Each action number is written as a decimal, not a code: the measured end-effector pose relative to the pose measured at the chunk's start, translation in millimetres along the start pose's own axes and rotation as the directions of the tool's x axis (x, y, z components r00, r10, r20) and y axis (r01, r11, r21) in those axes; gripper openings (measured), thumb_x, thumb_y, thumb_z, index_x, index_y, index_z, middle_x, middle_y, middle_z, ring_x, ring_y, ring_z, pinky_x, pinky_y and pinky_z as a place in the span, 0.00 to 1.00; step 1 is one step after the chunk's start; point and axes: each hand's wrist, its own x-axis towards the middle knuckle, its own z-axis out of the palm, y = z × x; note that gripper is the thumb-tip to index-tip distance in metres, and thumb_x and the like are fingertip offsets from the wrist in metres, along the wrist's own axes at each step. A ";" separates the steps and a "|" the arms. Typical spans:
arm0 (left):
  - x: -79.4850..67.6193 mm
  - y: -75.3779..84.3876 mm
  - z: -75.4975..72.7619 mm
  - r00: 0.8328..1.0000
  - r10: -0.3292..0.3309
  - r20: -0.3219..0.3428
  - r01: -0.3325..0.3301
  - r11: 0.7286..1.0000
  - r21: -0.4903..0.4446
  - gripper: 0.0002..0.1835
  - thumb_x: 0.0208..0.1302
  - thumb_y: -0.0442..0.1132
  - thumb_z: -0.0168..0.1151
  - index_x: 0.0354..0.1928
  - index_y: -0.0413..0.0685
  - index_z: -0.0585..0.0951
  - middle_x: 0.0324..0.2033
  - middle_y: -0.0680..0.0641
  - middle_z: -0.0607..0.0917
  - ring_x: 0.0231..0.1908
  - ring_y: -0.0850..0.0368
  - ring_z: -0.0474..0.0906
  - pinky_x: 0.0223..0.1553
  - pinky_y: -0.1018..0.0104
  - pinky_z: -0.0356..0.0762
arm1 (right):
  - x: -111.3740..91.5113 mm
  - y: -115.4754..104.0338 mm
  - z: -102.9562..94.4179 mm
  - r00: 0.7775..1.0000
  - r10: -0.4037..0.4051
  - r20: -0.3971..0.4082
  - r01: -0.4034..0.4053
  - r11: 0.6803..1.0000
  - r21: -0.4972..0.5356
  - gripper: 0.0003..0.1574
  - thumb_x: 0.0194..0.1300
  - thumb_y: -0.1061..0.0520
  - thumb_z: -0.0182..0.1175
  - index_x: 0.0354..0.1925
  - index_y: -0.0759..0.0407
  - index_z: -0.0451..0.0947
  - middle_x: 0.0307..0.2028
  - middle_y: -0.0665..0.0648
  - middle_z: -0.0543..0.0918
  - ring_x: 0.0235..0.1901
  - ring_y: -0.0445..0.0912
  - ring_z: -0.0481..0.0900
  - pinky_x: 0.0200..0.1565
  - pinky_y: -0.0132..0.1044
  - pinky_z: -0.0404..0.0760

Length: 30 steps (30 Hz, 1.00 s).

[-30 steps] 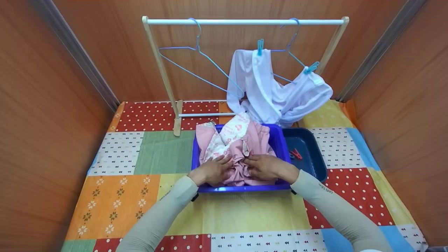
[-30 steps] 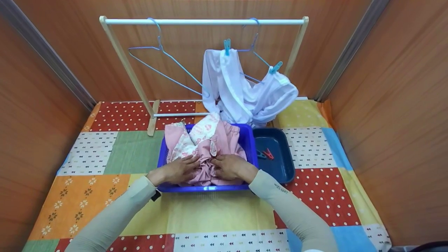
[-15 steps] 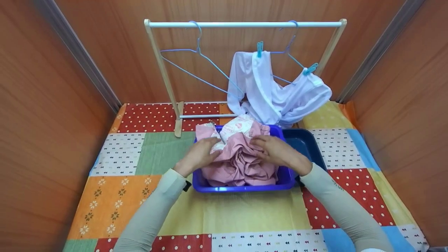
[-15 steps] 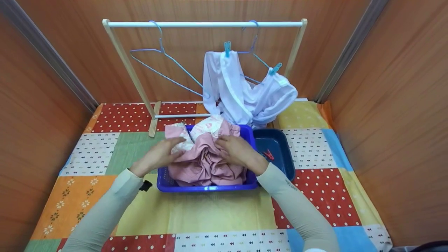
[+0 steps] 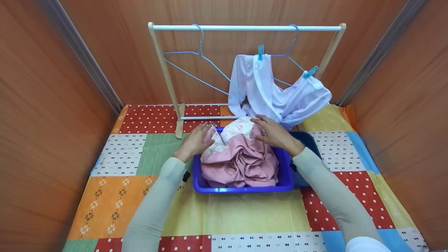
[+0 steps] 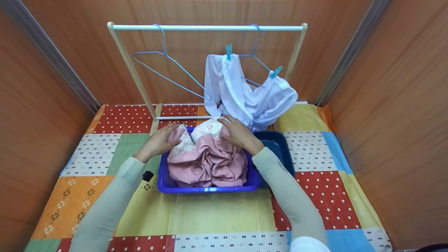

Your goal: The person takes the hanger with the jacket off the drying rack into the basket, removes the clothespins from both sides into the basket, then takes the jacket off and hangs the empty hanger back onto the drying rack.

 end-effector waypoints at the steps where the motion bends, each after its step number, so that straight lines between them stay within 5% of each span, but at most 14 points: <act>1: 2.5 -2.0 1.2 1.000 -0.006 0.009 0.006 1.000 -0.001 0.37 0.66 0.49 0.61 0.73 0.45 0.63 0.73 0.39 0.64 0.73 0.41 0.58 0.72 0.47 0.58 | 4.0 3.0 2.7 1.000 0.014 0.013 -0.014 1.000 0.008 0.41 0.62 0.51 0.67 0.70 0.55 0.66 0.71 0.63 0.65 0.65 0.62 0.70 0.63 0.56 0.71; 9: 14.7 -16.0 9.8 0.994 -0.075 0.074 0.075 0.997 0.009 0.40 0.64 0.53 0.63 0.74 0.46 0.62 0.74 0.38 0.62 0.74 0.41 0.56 0.73 0.45 0.56 | 32.7 21.1 27.4 0.985 0.111 0.134 -0.122 0.990 0.076 0.43 0.66 0.45 0.62 0.74 0.53 0.60 0.75 0.63 0.58 0.72 0.62 0.60 0.69 0.57 0.63; 18: 22.0 -27.2 18.5 0.987 -0.056 0.154 0.049 0.998 0.048 0.46 0.58 0.53 0.70 0.74 0.43 0.61 0.74 0.39 0.61 0.75 0.41 0.55 0.75 0.48 0.51 | 45.1 29.6 42.9 0.981 0.118 0.151 -0.132 0.987 0.088 0.47 0.61 0.49 0.67 0.73 0.56 0.60 0.74 0.67 0.58 0.71 0.63 0.61 0.69 0.56 0.64; 25: 23.4 -30.5 22.2 0.997 -0.028 0.069 0.026 0.999 0.030 0.37 0.57 0.44 0.71 0.67 0.41 0.71 0.69 0.39 0.70 0.70 0.41 0.65 0.71 0.49 0.62 | 47.4 31.0 54.6 0.998 0.020 0.061 -0.023 0.998 0.050 0.36 0.60 0.57 0.66 0.65 0.66 0.70 0.65 0.72 0.70 0.63 0.64 0.72 0.64 0.55 0.70; 30: 24.5 -30.7 25.6 1.000 -0.020 0.007 0.019 0.995 0.100 0.24 0.58 0.40 0.69 0.57 0.44 0.79 0.59 0.40 0.81 0.59 0.42 0.77 0.61 0.49 0.73 | 48.0 31.5 60.0 0.997 -0.071 -0.030 0.073 0.997 0.041 0.26 0.58 0.60 0.65 0.54 0.69 0.77 0.52 0.69 0.81 0.54 0.62 0.78 0.59 0.54 0.75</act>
